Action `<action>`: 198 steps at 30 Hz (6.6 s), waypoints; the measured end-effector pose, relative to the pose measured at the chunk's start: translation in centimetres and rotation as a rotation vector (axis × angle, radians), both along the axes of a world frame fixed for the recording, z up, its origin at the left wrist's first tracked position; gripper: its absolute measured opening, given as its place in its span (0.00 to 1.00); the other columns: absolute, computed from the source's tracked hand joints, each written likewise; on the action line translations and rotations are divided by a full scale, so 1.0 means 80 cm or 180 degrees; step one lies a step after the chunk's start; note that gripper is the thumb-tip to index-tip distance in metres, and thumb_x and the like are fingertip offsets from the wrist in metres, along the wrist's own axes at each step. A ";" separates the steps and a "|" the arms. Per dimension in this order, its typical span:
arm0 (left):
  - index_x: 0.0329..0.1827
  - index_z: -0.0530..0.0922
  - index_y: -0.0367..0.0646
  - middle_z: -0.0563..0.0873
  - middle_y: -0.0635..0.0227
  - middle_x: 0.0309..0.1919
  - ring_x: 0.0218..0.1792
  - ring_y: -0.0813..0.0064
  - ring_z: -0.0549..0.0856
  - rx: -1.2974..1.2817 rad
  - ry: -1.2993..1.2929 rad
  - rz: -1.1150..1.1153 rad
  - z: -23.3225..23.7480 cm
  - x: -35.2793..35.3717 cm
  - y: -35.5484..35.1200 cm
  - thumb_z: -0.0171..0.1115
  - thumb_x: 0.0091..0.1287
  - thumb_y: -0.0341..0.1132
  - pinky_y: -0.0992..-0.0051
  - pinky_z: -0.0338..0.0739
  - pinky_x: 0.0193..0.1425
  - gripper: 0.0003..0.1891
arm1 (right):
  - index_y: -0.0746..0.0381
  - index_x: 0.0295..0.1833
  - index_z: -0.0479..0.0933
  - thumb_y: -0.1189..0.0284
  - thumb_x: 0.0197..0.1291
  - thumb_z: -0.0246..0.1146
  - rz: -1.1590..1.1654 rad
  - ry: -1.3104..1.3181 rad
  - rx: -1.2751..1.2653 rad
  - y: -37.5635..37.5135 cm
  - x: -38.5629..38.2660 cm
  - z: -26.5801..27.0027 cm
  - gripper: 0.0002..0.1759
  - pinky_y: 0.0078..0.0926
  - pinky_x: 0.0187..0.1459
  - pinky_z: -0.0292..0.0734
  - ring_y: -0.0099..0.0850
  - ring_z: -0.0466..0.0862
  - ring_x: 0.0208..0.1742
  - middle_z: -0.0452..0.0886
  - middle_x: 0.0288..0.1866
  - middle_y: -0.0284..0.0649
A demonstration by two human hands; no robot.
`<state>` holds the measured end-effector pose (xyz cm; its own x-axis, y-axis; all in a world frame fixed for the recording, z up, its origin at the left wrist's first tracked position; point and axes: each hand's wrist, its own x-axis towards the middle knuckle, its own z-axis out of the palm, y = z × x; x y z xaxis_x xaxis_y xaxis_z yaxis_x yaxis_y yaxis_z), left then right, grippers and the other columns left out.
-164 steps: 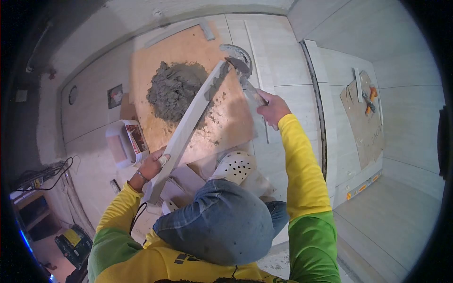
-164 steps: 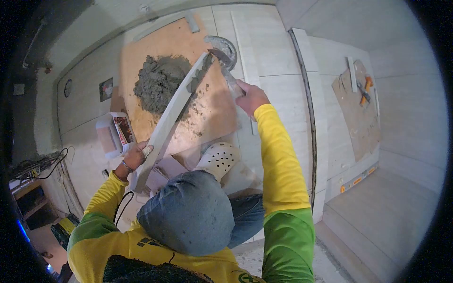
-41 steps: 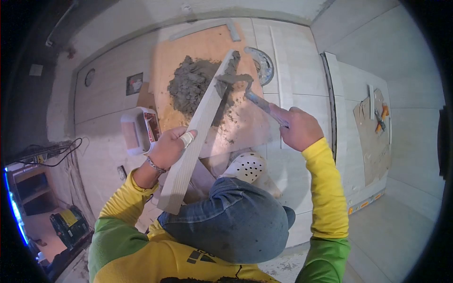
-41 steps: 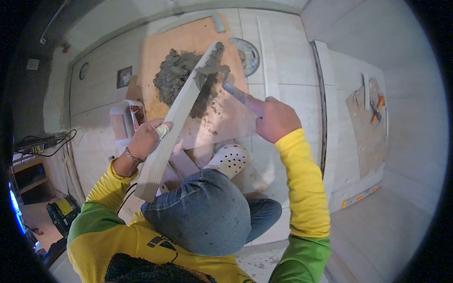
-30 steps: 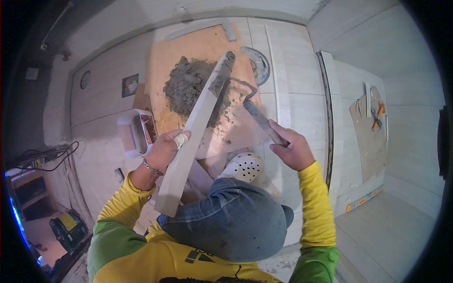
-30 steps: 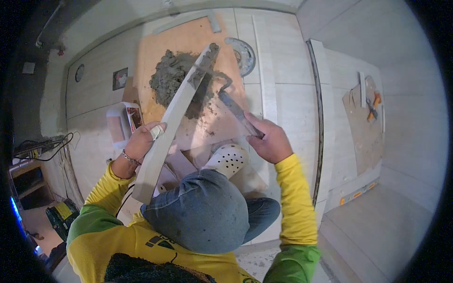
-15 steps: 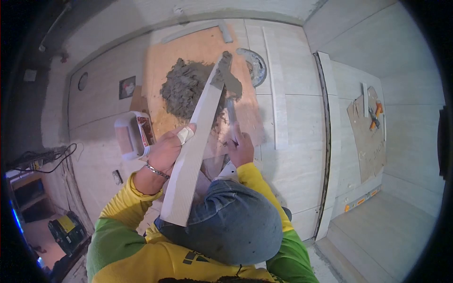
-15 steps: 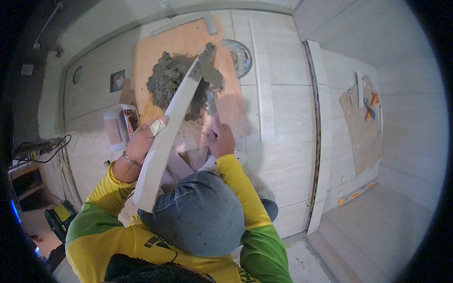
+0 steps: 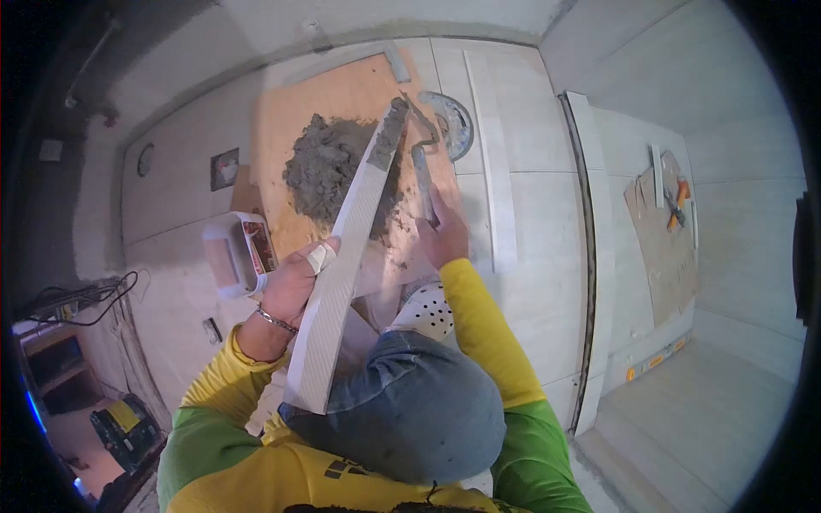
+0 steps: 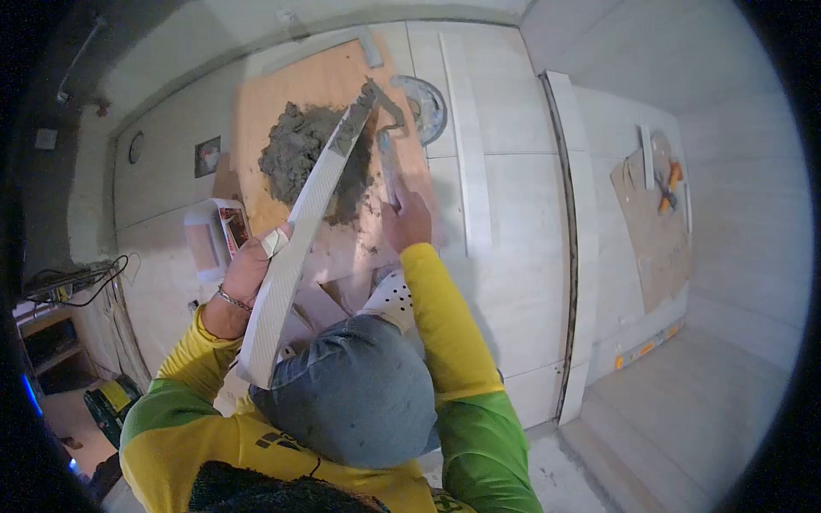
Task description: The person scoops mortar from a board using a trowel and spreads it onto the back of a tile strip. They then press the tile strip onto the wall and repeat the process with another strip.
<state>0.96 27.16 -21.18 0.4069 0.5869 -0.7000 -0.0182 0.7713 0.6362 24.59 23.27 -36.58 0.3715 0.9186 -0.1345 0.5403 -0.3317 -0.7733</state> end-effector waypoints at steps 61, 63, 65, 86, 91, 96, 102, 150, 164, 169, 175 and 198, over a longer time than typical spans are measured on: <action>0.49 0.81 0.39 0.85 0.73 0.31 0.27 0.83 0.82 0.0088 -0.0048 0.0262 0.022 -0.025 -0.044 0.61 0.67 0.40 0.83 0.76 0.30 0.14 | 0.46 0.70 0.67 0.75 0.51 0.65 0.0450 -0.0401 -0.0240 -0.172 -0.006 0.120 0.38 0.36 0.39 0.78 0.42 0.81 0.35 0.76 0.33 0.44; 0.49 0.81 0.40 0.85 0.73 0.31 0.27 0.83 0.82 0.0106 -0.0036 0.0261 0.024 -0.021 -0.045 0.61 0.67 0.41 0.83 0.76 0.29 0.14 | 0.44 0.70 0.67 0.75 0.51 0.65 0.0460 -0.0534 -0.0179 -0.172 -0.011 0.118 0.38 0.37 0.37 0.78 0.42 0.80 0.35 0.76 0.33 0.43; 0.48 0.81 0.42 0.84 0.74 0.30 0.27 0.84 0.82 0.0068 0.0042 0.0428 0.021 -0.020 -0.046 0.61 0.67 0.42 0.83 0.76 0.29 0.14 | 0.43 0.70 0.67 0.75 0.51 0.64 0.0460 -0.0665 -0.0135 -0.176 -0.009 0.120 0.38 0.38 0.36 0.78 0.43 0.80 0.35 0.76 0.34 0.43; 0.51 0.79 0.43 0.84 0.75 0.33 0.29 0.86 0.81 0.0120 -0.0221 0.0275 0.041 -0.013 -0.034 0.60 0.68 0.44 0.85 0.75 0.31 0.16 | 0.46 0.69 0.69 0.76 0.53 0.65 0.0332 -0.0072 0.0424 -0.223 -0.033 0.029 0.35 0.36 0.41 0.77 0.44 0.80 0.39 0.79 0.40 0.46; 0.47 0.81 0.43 0.85 0.73 0.33 0.28 0.83 0.83 0.1838 0.0825 -0.0337 0.008 -0.052 -0.015 0.60 0.68 0.41 0.84 0.77 0.31 0.13 | 0.44 0.69 0.67 0.75 0.53 0.63 0.0736 -0.0484 -0.0255 -0.284 0.016 0.029 0.35 0.40 0.40 0.78 0.46 0.80 0.38 0.78 0.38 0.46; 0.45 0.81 0.40 0.86 0.68 0.29 0.25 0.82 0.85 0.0141 -0.0203 0.0711 0.049 -0.053 0.019 0.57 0.70 0.43 0.83 0.78 0.26 0.15 | 0.41 0.68 0.68 0.73 0.52 0.60 0.0609 -0.0790 -0.0699 -0.213 0.018 0.065 0.35 0.43 0.39 0.78 0.48 0.80 0.37 0.77 0.36 0.46; 0.46 0.79 0.39 0.85 0.61 0.27 0.22 0.76 0.84 -0.0169 -0.0798 0.0337 0.098 -0.070 0.026 0.58 0.69 0.39 0.82 0.78 0.23 0.12 | 0.41 0.68 0.67 0.72 0.54 0.57 0.1258 -0.1038 -0.0586 -0.098 0.009 0.082 0.33 0.43 0.41 0.78 0.48 0.81 0.39 0.77 0.37 0.47; 0.49 0.77 0.39 0.85 0.64 0.34 0.30 0.75 0.85 0.0137 0.0050 0.0590 0.068 -0.077 -0.011 0.58 0.68 0.36 0.78 0.81 0.33 0.12 | 0.44 0.70 0.66 0.73 0.57 0.58 0.1817 -0.0521 -0.0814 -0.149 0.035 0.073 0.33 0.37 0.42 0.79 0.43 0.83 0.35 0.82 0.37 0.48; 0.52 0.78 0.37 0.85 0.66 0.35 0.30 0.77 0.84 -0.0256 -0.0424 0.0323 0.086 -0.034 -0.052 0.59 0.68 0.42 0.80 0.78 0.35 0.18 | 0.63 0.68 0.69 0.82 0.51 0.68 0.0006 0.1724 -0.0312 -0.221 0.041 0.144 0.35 0.23 0.39 0.76 0.26 0.78 0.35 0.81 0.39 0.35; 0.58 0.74 0.36 0.84 0.67 0.38 0.32 0.80 0.84 -0.0526 -0.1052 0.0286 0.090 -0.013 -0.066 0.58 0.68 0.39 0.79 0.81 0.34 0.19 | 0.63 0.66 0.71 0.82 0.49 0.69 0.0376 0.1020 0.0323 -0.209 0.040 0.152 0.35 0.28 0.48 0.76 0.33 0.80 0.44 0.82 0.48 0.44; 0.55 0.75 0.38 0.85 0.67 0.37 0.32 0.78 0.86 -0.0464 -0.1080 0.0340 0.075 -0.009 -0.069 0.60 0.67 0.39 0.78 0.83 0.34 0.18 | 0.54 0.65 0.73 0.81 0.46 0.69 0.0666 0.0209 0.0044 -0.204 0.031 0.167 0.36 0.28 0.42 0.77 0.39 0.81 0.38 0.79 0.37 0.45; 0.56 0.74 0.33 0.85 0.65 0.41 0.36 0.79 0.86 -0.0591 -0.1495 0.0680 0.078 0.012 -0.067 0.58 0.70 0.35 0.81 0.83 0.38 0.16 | 0.54 0.66 0.72 0.78 0.50 0.69 0.0410 0.1020 0.0362 -0.235 0.002 0.099 0.34 0.26 0.42 0.75 0.36 0.80 0.38 0.80 0.41 0.44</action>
<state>1.90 21.81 -14.93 0.5859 0.5746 -0.5715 -0.4359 0.8179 0.3755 24.78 4.45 -28.63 0.2073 0.9709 -0.1198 0.2961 -0.1790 -0.9382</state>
